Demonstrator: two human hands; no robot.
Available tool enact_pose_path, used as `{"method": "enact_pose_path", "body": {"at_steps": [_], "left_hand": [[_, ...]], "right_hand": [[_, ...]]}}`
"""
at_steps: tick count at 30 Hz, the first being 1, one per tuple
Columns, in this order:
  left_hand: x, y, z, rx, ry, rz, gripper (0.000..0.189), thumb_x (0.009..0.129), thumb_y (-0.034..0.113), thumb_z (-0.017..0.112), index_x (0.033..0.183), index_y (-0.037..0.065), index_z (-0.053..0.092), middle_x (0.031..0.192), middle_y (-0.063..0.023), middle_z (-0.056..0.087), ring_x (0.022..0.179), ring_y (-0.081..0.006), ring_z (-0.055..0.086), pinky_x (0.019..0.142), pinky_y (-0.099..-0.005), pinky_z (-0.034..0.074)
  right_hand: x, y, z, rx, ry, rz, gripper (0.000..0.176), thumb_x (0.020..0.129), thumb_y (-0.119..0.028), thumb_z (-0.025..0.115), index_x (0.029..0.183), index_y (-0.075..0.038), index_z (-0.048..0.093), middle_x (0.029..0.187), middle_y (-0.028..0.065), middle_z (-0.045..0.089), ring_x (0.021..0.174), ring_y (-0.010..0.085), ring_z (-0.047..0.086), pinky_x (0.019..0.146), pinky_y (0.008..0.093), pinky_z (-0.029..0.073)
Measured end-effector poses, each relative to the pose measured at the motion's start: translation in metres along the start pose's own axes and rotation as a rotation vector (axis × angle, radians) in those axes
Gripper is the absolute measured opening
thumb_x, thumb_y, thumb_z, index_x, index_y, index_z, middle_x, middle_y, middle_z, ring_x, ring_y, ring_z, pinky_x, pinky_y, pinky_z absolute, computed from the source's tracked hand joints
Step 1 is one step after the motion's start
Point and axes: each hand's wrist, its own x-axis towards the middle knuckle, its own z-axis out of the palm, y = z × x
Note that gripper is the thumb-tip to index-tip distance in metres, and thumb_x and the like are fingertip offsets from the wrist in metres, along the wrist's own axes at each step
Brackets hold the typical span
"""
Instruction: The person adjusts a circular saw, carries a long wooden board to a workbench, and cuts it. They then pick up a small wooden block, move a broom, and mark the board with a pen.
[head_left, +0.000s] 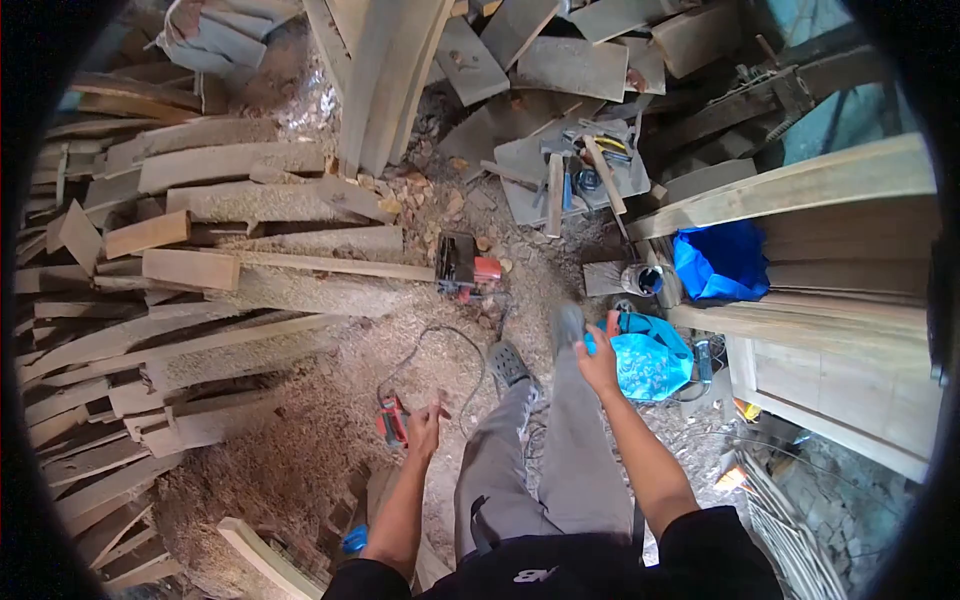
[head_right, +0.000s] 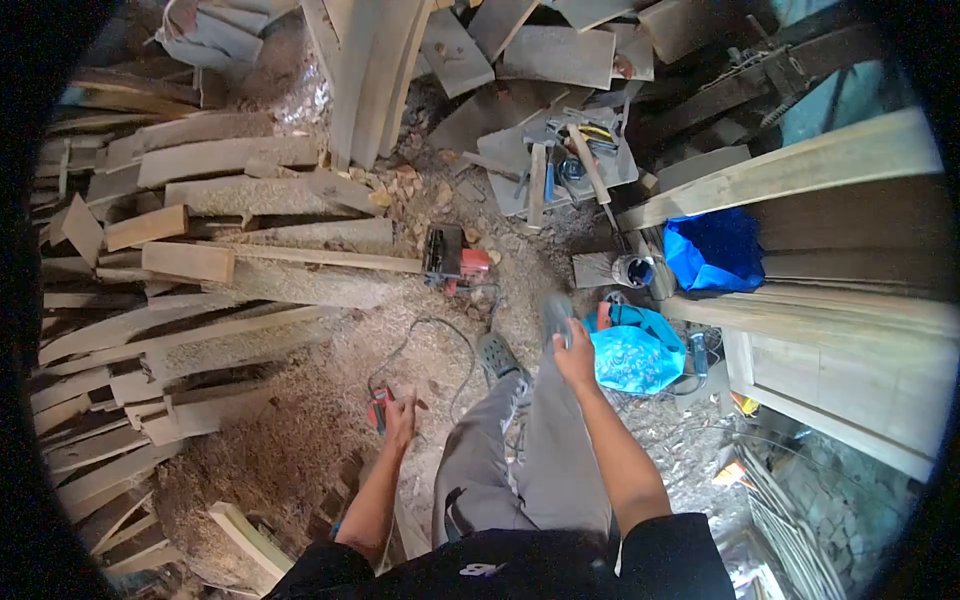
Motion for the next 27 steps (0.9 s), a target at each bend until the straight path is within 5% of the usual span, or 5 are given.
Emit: {"method": "enact_pose_path", "body": {"at_steps": [3, 8, 13, 19, 27], "left_hand": [[-0.009, -0.017, 0.031, 0.005, 0.091, 0.098, 0.048, 0.097, 0.044, 0.06, 0.079, 0.002, 0.073, 0.055, -0.0097, 0.055, 0.061, -0.0166, 0.055, 0.064, -0.0368, 0.045], [-0.031, 0.01, 0.101, 0.307, -0.144, 0.026, 0.051, 0.08, 0.05, 0.076, 0.107, 0.006, 0.073, 0.105, -0.0201, 0.072, 0.097, -0.0304, 0.069, 0.086, -0.0418, 0.052], [-0.025, 0.019, 0.183, 0.17, -0.183, -0.125, 0.064, 0.071, 0.041, 0.082, 0.126, 0.011, 0.065, 0.141, -0.0303, 0.049, 0.132, -0.051, 0.044, 0.104, -0.0506, 0.047], [0.003, 0.003, 0.216, 0.019, -0.217, -0.046, 0.052, 0.076, 0.024, 0.076, 0.124, 0.006, 0.068, 0.124, -0.0258, 0.065, 0.12, -0.0401, 0.06, 0.104, -0.0451, 0.048], [0.032, 0.056, 0.214, -0.267, -0.046, -0.195, 0.031, 0.091, 0.03, 0.073, 0.095, 0.0, 0.076, 0.065, -0.0101, 0.066, 0.062, -0.014, 0.06, 0.063, -0.0321, 0.049]], "right_hand": [[0.003, 0.0, 0.01, 0.017, -0.1, 0.01, 0.049, 0.087, -0.021, 0.069, 0.13, -0.001, 0.059, 0.132, 0.0262, 0.06, 0.125, 0.0413, 0.055, 0.107, 0.045, 0.045], [-0.026, 0.035, 0.012, -0.385, -0.403, 0.042, 0.053, 0.083, -0.033, 0.073, 0.125, -0.002, 0.062, 0.132, 0.0221, 0.059, 0.126, 0.0437, 0.052, 0.104, 0.0461, 0.048], [-0.021, 0.044, -0.002, -0.745, -0.86, 0.098, 0.057, 0.082, -0.032, 0.072, 0.131, -0.006, 0.059, 0.13, 0.0196, 0.059, 0.125, 0.0441, 0.053, 0.101, 0.0492, 0.05], [0.012, 0.08, -0.01, -0.493, -0.804, -0.011, 0.065, 0.084, -0.03, 0.071, 0.139, 0.0, 0.052, 0.139, 0.0229, 0.056, 0.125, 0.0435, 0.056, 0.104, 0.0474, 0.048], [0.072, 0.018, -0.011, -0.245, -0.491, -0.182, 0.067, 0.089, -0.027, 0.071, 0.143, 0.004, 0.046, 0.135, 0.0267, 0.059, 0.117, 0.0389, 0.062, 0.095, 0.0439, 0.051]]}}
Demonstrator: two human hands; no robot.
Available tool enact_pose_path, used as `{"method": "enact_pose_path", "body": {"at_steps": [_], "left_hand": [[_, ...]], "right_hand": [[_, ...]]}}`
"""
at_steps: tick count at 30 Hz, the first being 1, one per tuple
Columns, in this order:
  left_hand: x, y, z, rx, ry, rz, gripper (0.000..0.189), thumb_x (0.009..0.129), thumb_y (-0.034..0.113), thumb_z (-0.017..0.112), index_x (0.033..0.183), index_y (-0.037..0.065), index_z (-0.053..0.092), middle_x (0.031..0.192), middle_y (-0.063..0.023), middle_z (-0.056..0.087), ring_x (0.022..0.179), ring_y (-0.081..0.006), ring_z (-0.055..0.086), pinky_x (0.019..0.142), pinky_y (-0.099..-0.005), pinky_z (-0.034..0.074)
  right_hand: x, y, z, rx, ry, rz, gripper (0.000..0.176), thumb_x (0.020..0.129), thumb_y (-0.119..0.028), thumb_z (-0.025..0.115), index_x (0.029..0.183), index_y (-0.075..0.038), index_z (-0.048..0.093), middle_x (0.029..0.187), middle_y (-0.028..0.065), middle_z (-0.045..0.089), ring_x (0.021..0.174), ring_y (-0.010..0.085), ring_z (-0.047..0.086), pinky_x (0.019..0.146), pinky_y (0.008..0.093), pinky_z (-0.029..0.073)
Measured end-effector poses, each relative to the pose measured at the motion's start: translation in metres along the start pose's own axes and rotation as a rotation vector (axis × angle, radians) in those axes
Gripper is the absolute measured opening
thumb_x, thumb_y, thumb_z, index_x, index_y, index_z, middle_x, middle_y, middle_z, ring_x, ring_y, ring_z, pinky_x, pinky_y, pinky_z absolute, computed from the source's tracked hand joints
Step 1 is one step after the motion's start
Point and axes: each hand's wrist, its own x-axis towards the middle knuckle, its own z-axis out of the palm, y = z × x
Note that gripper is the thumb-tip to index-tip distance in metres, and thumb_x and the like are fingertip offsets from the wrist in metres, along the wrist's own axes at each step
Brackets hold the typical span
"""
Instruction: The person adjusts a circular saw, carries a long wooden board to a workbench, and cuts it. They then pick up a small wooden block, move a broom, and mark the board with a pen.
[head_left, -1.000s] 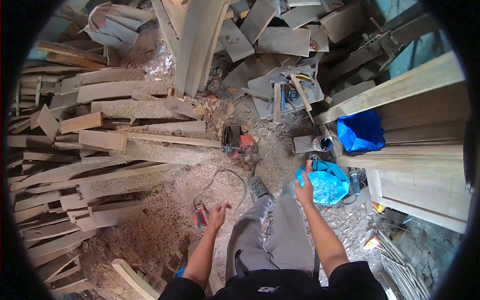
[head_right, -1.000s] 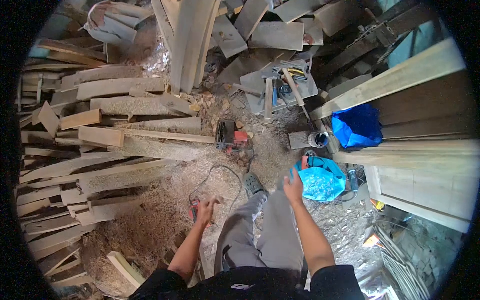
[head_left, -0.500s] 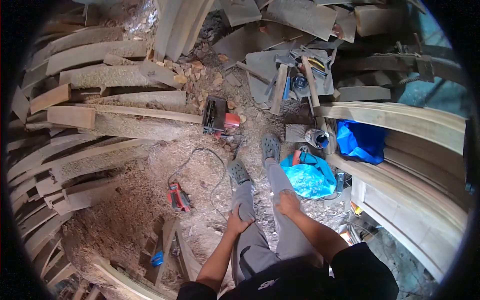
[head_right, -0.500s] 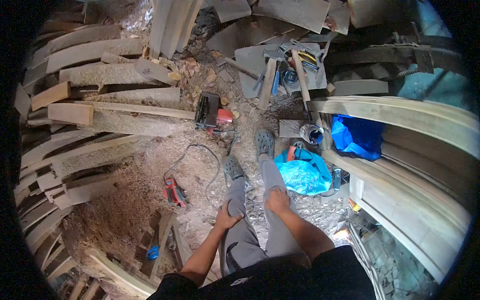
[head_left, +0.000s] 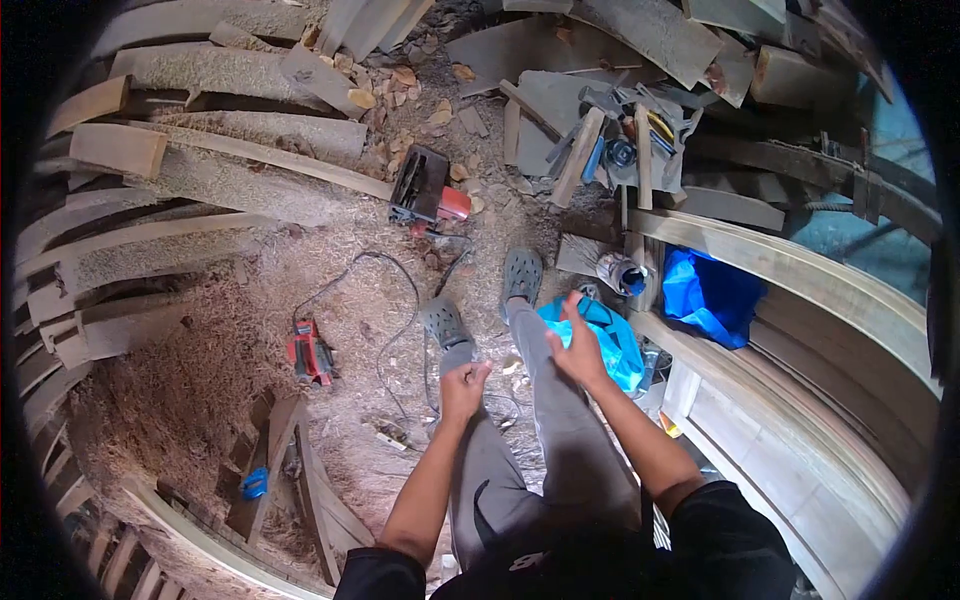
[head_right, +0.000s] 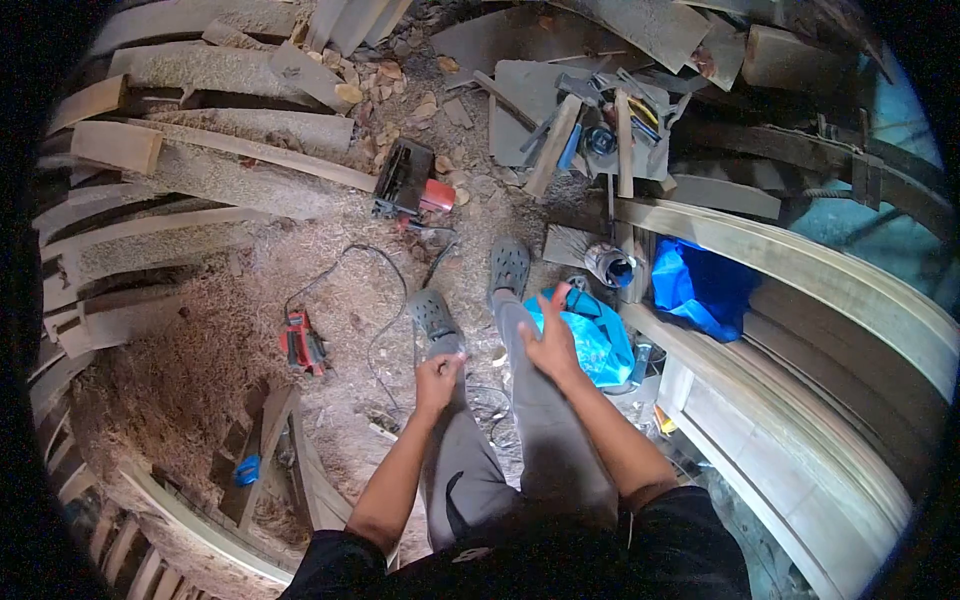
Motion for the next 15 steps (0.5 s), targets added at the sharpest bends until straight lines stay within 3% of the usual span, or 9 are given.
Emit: {"method": "enact_pose_path", "body": {"at_steps": [1, 2, 3, 6, 9, 11, 15], "left_hand": [[-0.002, -0.001, 0.007, -0.128, 0.069, 0.091, 0.039, 0.094, 0.037, 0.069, 0.086, 0.0, 0.076, 0.055, -0.0052, 0.055, 0.056, -0.0126, 0.05, 0.056, -0.0357, 0.042], [-0.004, -0.001, 0.008, -0.136, 0.065, 0.087, 0.039, 0.094, 0.037, 0.069, 0.086, 0.0, 0.076, 0.055, -0.0052, 0.055, 0.056, -0.0126, 0.05, 0.056, -0.0357, 0.042], [-0.007, -0.001, 0.006, -0.129, 0.051, 0.095, 0.043, 0.095, 0.041, 0.066, 0.085, 0.0, 0.075, 0.054, -0.0052, 0.053, 0.056, -0.0129, 0.05, 0.055, -0.0365, 0.042], [-0.011, -0.013, 0.006, -0.1, 0.044, 0.093, 0.048, 0.096, 0.046, 0.063, 0.084, 0.001, 0.074, 0.054, -0.0055, 0.051, 0.054, -0.0142, 0.05, 0.055, -0.0372, 0.041], [-0.019, -0.022, -0.001, -0.051, 0.032, 0.073, 0.051, 0.097, 0.049, 0.061, 0.085, 0.001, 0.073, 0.056, -0.0069, 0.052, 0.055, -0.016, 0.051, 0.056, -0.0369, 0.042], [-0.02, -0.029, -0.008, -0.013, 0.011, 0.057, 0.052, 0.097, 0.051, 0.06, 0.086, 0.001, 0.072, 0.057, -0.0081, 0.054, 0.056, -0.0169, 0.052, 0.056, -0.0367, 0.042], [-0.018, -0.057, -0.011, -0.004, 0.003, 0.057, 0.055, 0.098, 0.053, 0.058, 0.089, 0.001, 0.073, 0.063, -0.0096, 0.059, 0.062, -0.0176, 0.057, 0.06, -0.036, 0.045]], "right_hand": [[0.014, -0.031, -0.018, 0.101, 0.061, -0.009, 0.062, 0.089, -0.023, 0.071, 0.141, 0.003, 0.049, 0.136, 0.0253, 0.059, 0.113, 0.0347, 0.064, 0.088, 0.0399, 0.051], [0.024, -0.079, -0.048, 0.202, 0.119, -0.02, 0.058, 0.09, -0.02, 0.071, 0.139, 0.003, 0.052, 0.136, 0.0239, 0.06, 0.109, 0.0305, 0.065, 0.08, 0.0359, 0.051], [0.024, -0.136, -0.084, 0.218, 0.319, -0.247, 0.051, 0.089, -0.015, 0.072, 0.135, 0.002, 0.057, 0.132, 0.0202, 0.062, 0.102, 0.0233, 0.064, 0.072, 0.0298, 0.047], [0.001, -0.23, -0.171, 0.325, 0.732, -0.871, 0.05, 0.088, -0.015, 0.072, 0.133, 0.002, 0.057, 0.128, 0.0167, 0.064, 0.104, 0.022, 0.064, 0.074, 0.0311, 0.049], [-0.026, -0.281, -0.244, 0.351, 0.812, -1.379, 0.049, 0.088, -0.015, 0.071, 0.132, 0.001, 0.057, 0.127, 0.0166, 0.063, 0.105, 0.0226, 0.063, 0.076, 0.0318, 0.048], [-0.036, -0.294, -0.26, 0.338, 0.772, -1.472, 0.048, 0.089, -0.014, 0.07, 0.132, 0.001, 0.056, 0.127, 0.0166, 0.063, 0.105, 0.023, 0.062, 0.077, 0.0322, 0.048], [-0.047, -0.293, -0.269, 0.31, 0.743, -1.455, 0.047, 0.089, -0.014, 0.069, 0.131, 0.001, 0.055, 0.126, 0.0165, 0.062, 0.106, 0.0238, 0.061, 0.079, 0.033, 0.047]]}}
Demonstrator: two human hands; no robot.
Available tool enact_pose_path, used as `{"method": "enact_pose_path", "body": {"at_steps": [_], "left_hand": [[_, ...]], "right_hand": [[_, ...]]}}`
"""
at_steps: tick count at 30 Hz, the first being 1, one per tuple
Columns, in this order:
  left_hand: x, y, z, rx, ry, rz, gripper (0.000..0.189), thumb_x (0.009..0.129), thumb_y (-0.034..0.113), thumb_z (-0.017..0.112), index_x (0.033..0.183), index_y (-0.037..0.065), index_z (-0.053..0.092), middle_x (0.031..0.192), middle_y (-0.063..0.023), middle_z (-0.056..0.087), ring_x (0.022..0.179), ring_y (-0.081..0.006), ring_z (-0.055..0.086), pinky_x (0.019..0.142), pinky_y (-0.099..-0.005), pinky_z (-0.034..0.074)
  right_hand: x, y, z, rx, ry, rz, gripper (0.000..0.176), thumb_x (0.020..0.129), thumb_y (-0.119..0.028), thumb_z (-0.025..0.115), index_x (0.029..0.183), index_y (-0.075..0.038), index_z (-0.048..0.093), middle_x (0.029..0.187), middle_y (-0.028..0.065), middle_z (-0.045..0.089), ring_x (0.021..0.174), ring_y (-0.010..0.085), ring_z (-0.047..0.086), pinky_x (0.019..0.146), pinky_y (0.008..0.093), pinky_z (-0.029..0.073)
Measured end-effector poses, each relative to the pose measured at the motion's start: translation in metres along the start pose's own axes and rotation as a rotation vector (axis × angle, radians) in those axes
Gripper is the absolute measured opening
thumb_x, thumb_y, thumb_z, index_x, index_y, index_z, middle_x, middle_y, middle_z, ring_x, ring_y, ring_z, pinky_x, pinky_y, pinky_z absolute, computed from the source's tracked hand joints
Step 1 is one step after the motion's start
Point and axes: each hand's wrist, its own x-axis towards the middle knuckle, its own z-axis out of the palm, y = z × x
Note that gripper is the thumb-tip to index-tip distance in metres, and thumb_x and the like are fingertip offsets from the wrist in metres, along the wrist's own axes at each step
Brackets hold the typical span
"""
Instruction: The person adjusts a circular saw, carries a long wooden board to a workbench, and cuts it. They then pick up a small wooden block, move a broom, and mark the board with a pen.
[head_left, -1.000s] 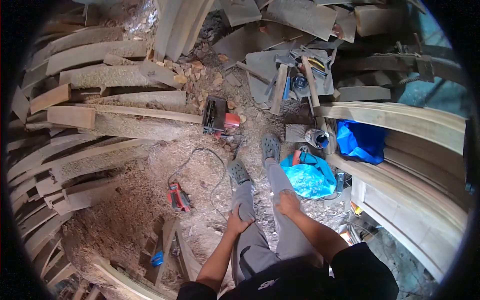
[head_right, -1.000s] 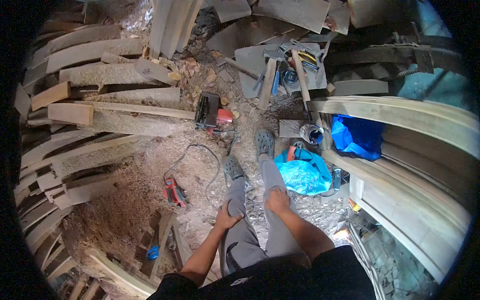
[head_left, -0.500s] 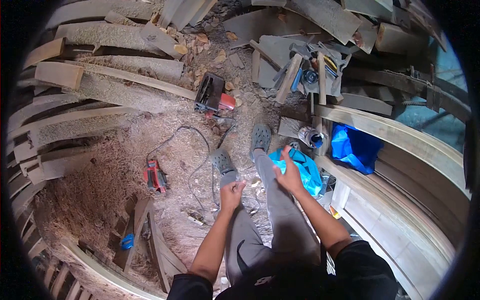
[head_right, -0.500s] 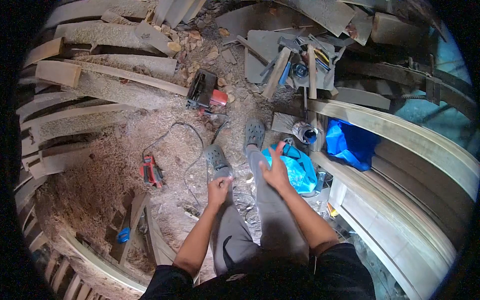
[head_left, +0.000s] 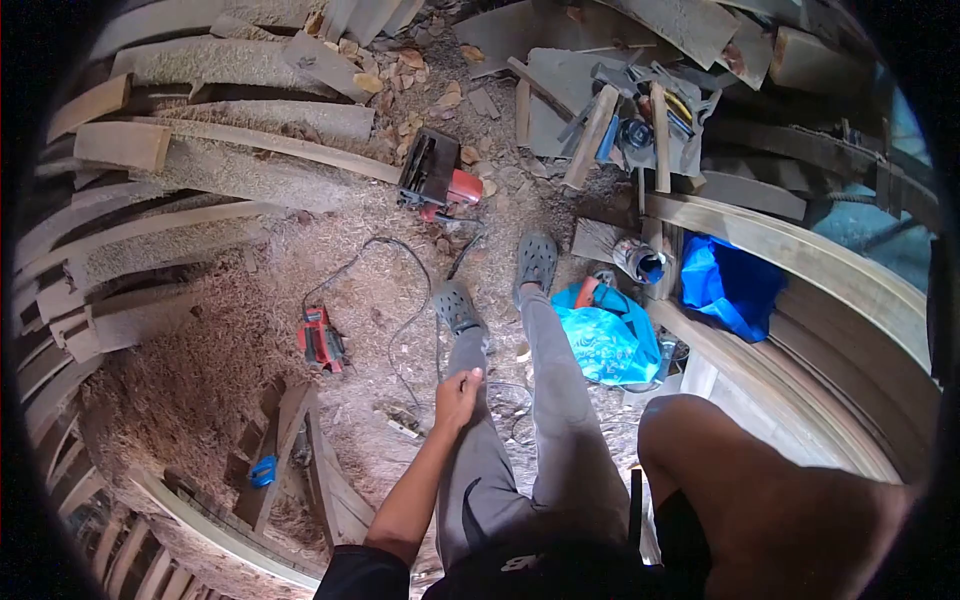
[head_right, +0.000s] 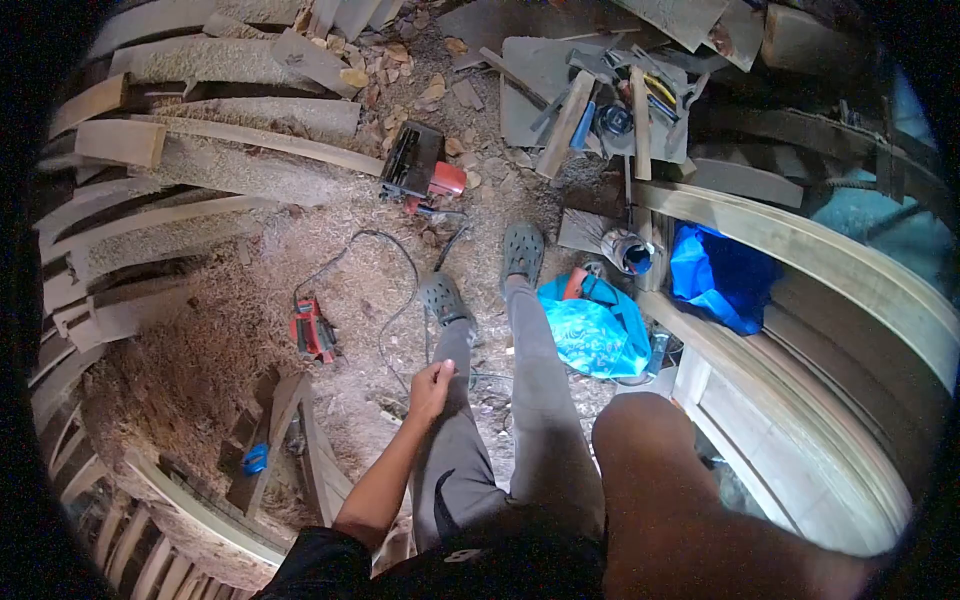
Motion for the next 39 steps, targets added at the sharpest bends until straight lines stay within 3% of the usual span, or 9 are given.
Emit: {"method": "enact_pose_path", "body": {"at_steps": [13, 22, 26, 29, 31, 34, 35, 37, 39], "left_hand": [[0.018, 0.007, 0.003, -0.009, -0.123, -0.066, 0.056, 0.1, 0.052, 0.055, 0.094, 0.0, 0.074, 0.077, -0.0066, 0.067, 0.078, -0.0128, 0.059, 0.075, -0.0299, 0.047], [0.027, 0.031, 0.023, -0.014, -0.179, -0.051, 0.05, 0.102, 0.046, 0.056, 0.094, 0.0, 0.072, 0.077, -0.0028, 0.064, 0.077, -0.0112, 0.056, 0.075, -0.029, 0.046], [0.034, 0.035, 0.025, -0.027, -0.176, -0.13, 0.049, 0.103, 0.045, 0.055, 0.095, -0.001, 0.071, 0.077, -0.0028, 0.063, 0.077, -0.011, 0.055, 0.074, -0.0284, 0.046], [0.033, 0.032, 0.021, -0.051, -0.185, -0.221, 0.046, 0.102, 0.043, 0.057, 0.097, 0.0, 0.071, 0.077, -0.0029, 0.063, 0.077, -0.0115, 0.056, 0.073, -0.0285, 0.046], [0.026, 0.052, 0.016, -0.132, -0.115, -0.253, 0.04, 0.099, 0.041, 0.063, 0.103, 0.002, 0.07, 0.081, -0.003, 0.065, 0.079, -0.0121, 0.058, 0.076, -0.0286, 0.048], [0.015, 0.024, 0.007, -0.222, -0.025, -0.173, 0.037, 0.096, 0.038, 0.069, 0.108, 0.003, 0.07, 0.089, -0.0052, 0.068, 0.084, -0.0136, 0.062, 0.08, -0.03, 0.049], [0.008, 0.019, 0.003, -0.239, -0.025, -0.18, 0.037, 0.096, 0.038, 0.069, 0.108, 0.003, 0.07, 0.089, -0.0052, 0.068, 0.084, -0.0136, 0.062, 0.08, -0.03, 0.049], [-0.007, 0.013, -0.006, -0.173, 0.059, -0.212, 0.039, 0.093, 0.037, 0.072, 0.111, 0.003, 0.069, 0.097, -0.0085, 0.07, 0.09, -0.016, 0.064, 0.085, -0.0309, 0.05], [-0.02, 0.004, -0.011, -0.165, 0.044, -0.213, 0.042, 0.092, 0.037, 0.072, 0.115, 0.002, 0.069, 0.101, -0.0114, 0.072, 0.096, -0.0203, 0.066, 0.089, -0.0325, 0.05]], "right_hand": [[-0.016, -0.002, -0.059, -0.06, 0.041, 0.069, 0.043, 0.09, -0.012, 0.065, 0.129, 0.0, 0.052, 0.122, 0.0163, 0.059, 0.107, 0.0264, 0.058, 0.085, 0.0358, 0.046], [-0.028, -0.002, -0.092, -0.121, 0.054, 0.133, 0.04, 0.091, -0.011, 0.063, 0.128, -0.001, 0.05, 0.119, 0.0162, 0.056, 0.109, 0.0281, 0.055, 0.09, 0.0378, 0.045], [-0.037, 0.006, -0.093, -0.129, 0.092, 0.194, 0.039, 0.091, -0.01, 0.061, 0.127, -0.001, 0.049, 0.118, 0.0161, 0.055, 0.109, 0.0289, 0.054, 0.092, 0.0386, 0.044], [-0.067, 0.018, -0.084, -0.159, 0.172, 0.358, 0.039, 0.091, -0.01, 0.061, 0.127, -0.001, 0.049, 0.117, 0.0161, 0.055, 0.11, 0.0295, 0.054, 0.094, 0.0393, 0.044], [-0.111, 0.027, -0.064, -0.24, 0.185, 0.706, 0.038, 0.091, -0.009, 0.06, 0.126, -0.001, 0.048, 0.116, 0.016, 0.054, 0.11, 0.0299, 0.053, 0.095, 0.0397, 0.043], [-0.197, 0.036, -0.011, -0.219, -0.074, 1.45, 0.037, 0.091, -0.009, 0.059, 0.126, -0.001, 0.048, 0.115, 0.016, 0.053, 0.11, 0.0305, 0.052, 0.096, 0.0403, 0.043], [-0.214, 0.03, 0.008, -0.093, -0.1, 1.559, 0.045, 0.089, -0.01, 0.064, 0.129, 0.003, 0.047, 0.121, 0.0221, 0.055, 0.114, 0.0363, 0.053, 0.099, 0.0445, 0.043], [-0.307, -0.02, -0.009, -0.285, -0.679, 1.45, 0.064, 0.084, -0.018, 0.072, 0.138, 0.001, 0.043, 0.135, 0.0269, 0.05, 0.125, 0.04, 0.051, 0.106, 0.0489, 0.041], [-0.388, -0.075, -0.04, -0.129, -1.131, 1.438, 0.074, 0.09, -0.037, 0.066, 0.144, 0.004, 0.035, 0.141, 0.0355, 0.04, 0.129, 0.0533, 0.043, 0.108, 0.0573, 0.037]]}}
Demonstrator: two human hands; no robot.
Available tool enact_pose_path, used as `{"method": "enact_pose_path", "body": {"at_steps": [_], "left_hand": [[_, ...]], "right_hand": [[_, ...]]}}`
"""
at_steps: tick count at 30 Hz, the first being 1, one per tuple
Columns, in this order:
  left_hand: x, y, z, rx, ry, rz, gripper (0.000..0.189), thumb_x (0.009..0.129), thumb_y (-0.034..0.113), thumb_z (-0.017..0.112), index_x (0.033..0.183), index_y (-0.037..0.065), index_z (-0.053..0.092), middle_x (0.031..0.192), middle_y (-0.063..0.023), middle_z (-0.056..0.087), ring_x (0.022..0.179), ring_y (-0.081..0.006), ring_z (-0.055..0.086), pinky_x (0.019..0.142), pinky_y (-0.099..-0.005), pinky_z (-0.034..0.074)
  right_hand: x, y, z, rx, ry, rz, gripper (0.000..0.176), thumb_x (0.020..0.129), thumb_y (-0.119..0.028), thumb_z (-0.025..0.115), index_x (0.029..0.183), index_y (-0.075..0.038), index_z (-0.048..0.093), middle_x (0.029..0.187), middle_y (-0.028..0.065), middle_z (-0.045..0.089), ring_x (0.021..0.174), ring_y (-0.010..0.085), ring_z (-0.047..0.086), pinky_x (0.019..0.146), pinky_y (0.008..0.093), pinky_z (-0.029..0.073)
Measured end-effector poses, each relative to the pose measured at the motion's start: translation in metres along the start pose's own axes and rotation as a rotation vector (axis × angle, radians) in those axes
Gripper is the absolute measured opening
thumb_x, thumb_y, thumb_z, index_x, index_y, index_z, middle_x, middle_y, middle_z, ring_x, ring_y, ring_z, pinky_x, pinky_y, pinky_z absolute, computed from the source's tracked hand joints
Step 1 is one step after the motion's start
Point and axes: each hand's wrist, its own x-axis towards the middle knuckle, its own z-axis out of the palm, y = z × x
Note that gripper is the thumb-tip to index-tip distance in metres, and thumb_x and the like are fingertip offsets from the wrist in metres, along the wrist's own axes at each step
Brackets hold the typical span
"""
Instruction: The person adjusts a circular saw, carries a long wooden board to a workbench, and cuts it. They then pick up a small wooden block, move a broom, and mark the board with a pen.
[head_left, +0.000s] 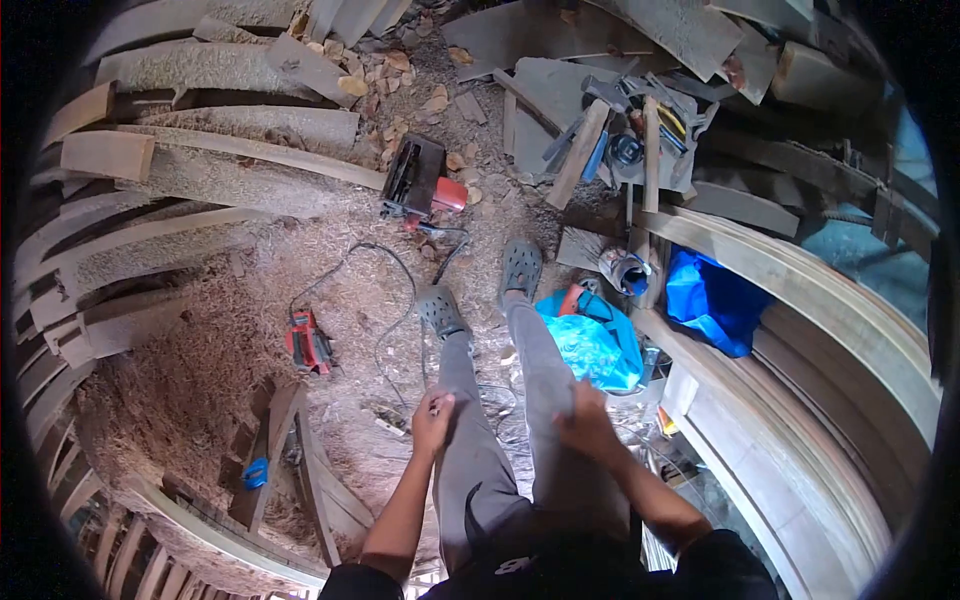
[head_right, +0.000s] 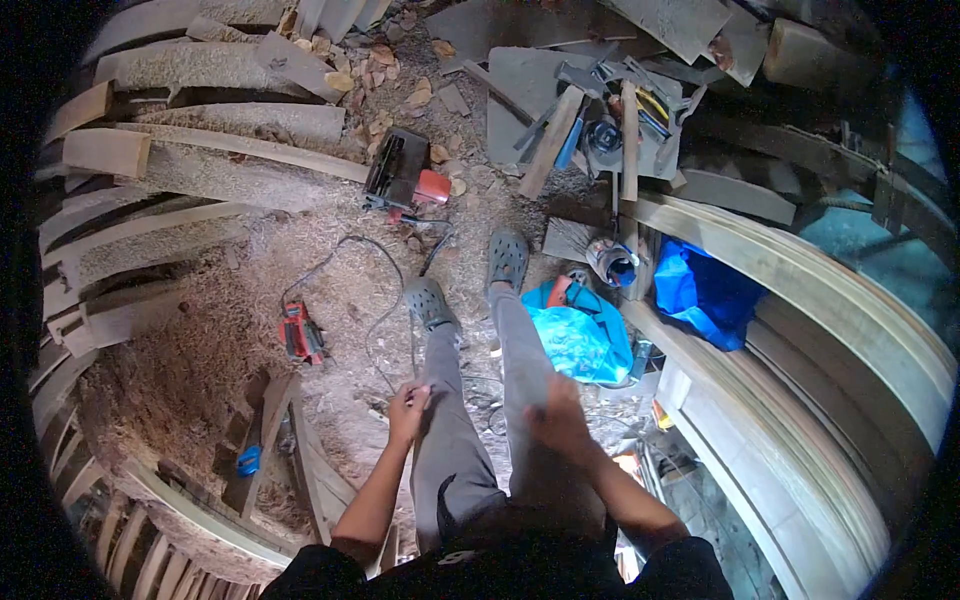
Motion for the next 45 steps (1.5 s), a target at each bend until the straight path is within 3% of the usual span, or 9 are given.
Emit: {"method": "enact_pose_path", "body": {"at_steps": [4, 9, 13, 16, 23, 28, 36, 43, 45], "left_hand": [[-0.019, -0.044, 0.007, -0.014, -0.019, -0.106, 0.059, 0.088, 0.041, 0.076, 0.127, 0.0, 0.062, 0.124, -0.0193, 0.066, 0.12, -0.0294, 0.061, 0.105, -0.0375, 0.044], [-0.03, -0.049, 0.04, 0.309, -0.141, 0.028, 0.094, 0.077, 0.053, 0.082, 0.145, 0.002, 0.044, 0.15, -0.0308, 0.04, 0.141, -0.0427, 0.038, 0.117, -0.0459, 0.032], [-0.039, -0.036, 0.045, 0.428, -0.152, 0.013, 0.102, 0.075, 0.058, 0.08, 0.149, 0.003, 0.037, 0.154, -0.0373, 0.027, 0.145, -0.0501, 0.027, 0.12, -0.0497, 0.027], [-0.047, -0.025, 0.038, 0.453, -0.155, 0.095, 0.101, 0.078, 0.058, 0.078, 0.151, 0.003, 0.035, 0.155, -0.0384, 0.023, 0.145, -0.0514, 0.026, 0.119, -0.0499, 0.027], [-0.045, -0.011, 0.014, 0.758, -0.369, 0.133, 0.109, 0.082, 0.067, 0.07, 0.16, 0.009, 0.02, 0.159, -0.0414, 0.002, 0.148, -0.055, 0.016, 0.121, -0.0491, 0.025], [-0.034, 0.015, 0.001, 1.064, -0.51, 0.087, 0.111, 0.081, 0.07, 0.069, 0.161, 0.016, 0.016, 0.159, -0.0426, -0.002, 0.148, -0.0574, 0.013, 0.12, -0.0517, 0.026], [-0.007, 0.049, -0.02, 1.25, -0.515, 0.461, 0.113, 0.081, 0.071, 0.067, 0.16, 0.01, 0.017, 0.156, -0.0458, 0.005, 0.144, -0.0611, 0.019, 0.119, -0.0556, 0.027], [0.015, 0.129, -0.002, 1.285, -0.669, 0.502, 0.106, 0.084, 0.072, 0.062, 0.16, 0.01, 0.022, 0.16, -0.0385, 0.011, 0.143, -0.063, 0.017, 0.112, -0.0614, 0.033], [0.014, 0.105, -0.005, 1.638, -0.721, 0.551, 0.102, 0.084, 0.074, 0.059, 0.159, 0.013, 0.027, 0.162, -0.034, 0.012, 0.145, -0.0622, 0.013, 0.112, -0.0654, 0.032]], "right_hand": [[-0.012, -0.033, 0.001, -0.2, -0.186, 0.133, 0.083, 0.082, -0.037, 0.074, 0.151, -0.009, 0.038, 0.15, 0.0386, 0.029, 0.136, 0.0559, 0.038, 0.11, 0.0573, 0.039], [0.02, -0.036, 0.003, -0.274, -0.361, 0.228, 0.08, 0.082, -0.038, 0.074, 0.153, -0.024, 0.04, 0.153, 0.0404, 0.021, 0.135, 0.0615, 0.035, 0.109, 0.0606, 0.039], [0.03, -0.035, 0.002, -0.262, -0.416, 0.255, 0.079, 0.081, -0.037, 0.076, 0.151, -0.025, 0.042, 0.154, 0.0399, 0.022, 0.133, 0.0615, 0.037, 0.11, 0.0588, 0.039], [0.038, -0.024, 0.017, -0.195, -0.392, 0.258, 0.075, 0.082, -0.029, 0.076, 0.149, -0.022, 0.043, 0.152, 0.0289, 0.027, 0.127, 0.054, 0.045, 0.103, 0.0609, 0.044], [0.052, -0.03, 0.048, -0.056, -0.239, 0.439, 0.061, 0.079, -0.022, 0.076, 0.135, -0.006, 0.056, 0.147, 0.0254, 0.037, 0.123, 0.0565, 0.049, 0.103, 0.0599, 0.045], [0.043, -0.035, 0.073, 0.023, -0.143, 0.514, 0.058, 0.077, -0.017, 0.075, 0.132, -0.005, 0.06, 0.15, 0.0248, 0.037, 0.129, 0.059, 0.045, 0.107, 0.0635, 0.04], [0.049, -0.058, 0.121, 0.109, 0.117, 0.563, 0.045, 0.084, -0.02, 0.064, 0.122, 0.003, 0.068, 0.154, 0.0274, 0.038, 0.133, 0.0644, 0.036, 0.11, 0.0708, 0.029], [0.063, -0.052, 0.109, 0.461, 0.085, 0.629, 0.046, 0.081, -0.023, 0.066, 0.118, 0.004, 0.07, 0.15, 0.0278, 0.042, 0.143, 0.0585, 0.026, 0.117, 0.0647, 0.021], [0.069, -0.062, 0.133, 0.466, 0.173, 0.679, 0.045, 0.08, -0.024, 0.068, 0.116, 0.002, 0.071, 0.148, 0.0258, 0.045, 0.142, 0.0556, 0.03, 0.118, 0.062, 0.023]]}}
